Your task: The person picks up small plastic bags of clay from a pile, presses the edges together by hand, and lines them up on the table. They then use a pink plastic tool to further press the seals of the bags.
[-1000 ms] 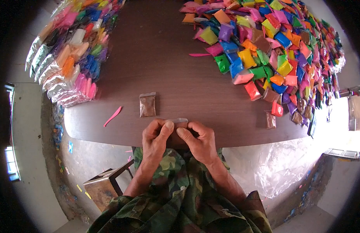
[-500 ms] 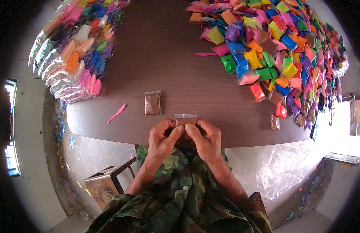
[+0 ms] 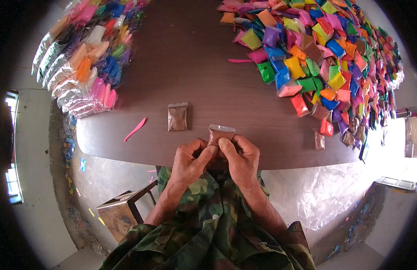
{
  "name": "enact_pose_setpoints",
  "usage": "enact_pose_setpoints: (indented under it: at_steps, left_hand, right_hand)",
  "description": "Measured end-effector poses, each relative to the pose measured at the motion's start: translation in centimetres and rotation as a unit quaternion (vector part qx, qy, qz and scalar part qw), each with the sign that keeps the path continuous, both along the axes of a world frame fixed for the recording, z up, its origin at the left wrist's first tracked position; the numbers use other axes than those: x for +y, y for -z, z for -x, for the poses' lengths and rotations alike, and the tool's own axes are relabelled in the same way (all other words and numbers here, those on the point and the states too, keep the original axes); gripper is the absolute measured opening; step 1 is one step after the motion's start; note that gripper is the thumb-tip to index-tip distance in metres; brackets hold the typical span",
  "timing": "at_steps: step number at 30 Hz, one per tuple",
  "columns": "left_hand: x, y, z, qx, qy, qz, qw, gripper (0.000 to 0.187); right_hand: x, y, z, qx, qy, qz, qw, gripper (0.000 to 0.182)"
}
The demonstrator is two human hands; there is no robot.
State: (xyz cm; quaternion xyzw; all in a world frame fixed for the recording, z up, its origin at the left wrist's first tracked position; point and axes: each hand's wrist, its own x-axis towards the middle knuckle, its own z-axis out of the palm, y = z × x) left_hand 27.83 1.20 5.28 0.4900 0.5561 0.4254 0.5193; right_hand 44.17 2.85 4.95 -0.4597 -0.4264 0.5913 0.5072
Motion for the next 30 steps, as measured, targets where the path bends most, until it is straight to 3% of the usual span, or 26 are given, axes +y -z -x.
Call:
enact_pose_setpoints:
  at_steps: [3, 12, 16, 19, 25, 28, 30]
  left_hand:
    - [0.0, 0.6, 0.0, 0.028, -0.006, -0.035, 0.999, 0.026]
    - [-0.1, -1.3, -0.9, -0.116, -0.083, 0.075, 0.987, 0.025]
    - [0.1, 0.0, -0.6, -0.087, -0.075, 0.004, 0.993, 0.023]
    - [-0.2, 0.3, -0.3, -0.104, -0.076, 0.020, 0.991, 0.024]
    - [0.0, -0.8, -1.0, -0.103, -0.104, 0.051, 0.988, 0.023]
    - [0.2, -1.1, -1.2, -0.133, -0.127, 0.043, 0.982, 0.022]
    - [0.3, -0.7, -1.1, -0.126, -0.122, 0.023, 0.984, 0.022]
  right_hand:
    - [0.0, 0.2, -0.2, -0.023, -0.008, 0.005, 1.000, 0.024]
    - [0.1, -0.2, 0.1, -0.041, -0.020, -0.017, 0.999, 0.020]
    - [-0.1, 0.3, -0.4, -0.082, -0.044, -0.020, 0.995, 0.019]
    - [0.1, 0.1, -0.5, -0.107, -0.070, -0.025, 0.991, 0.020]
    - [0.2, -0.3, -0.4, -0.019, -0.065, 0.008, 0.998, 0.019]
    - [0.0, 0.5, -0.6, -0.107, -0.069, -0.048, 0.991, 0.020]
    - [-0.1, 0.4, -0.5, -0.093, -0.077, -0.040, 0.992, 0.020]
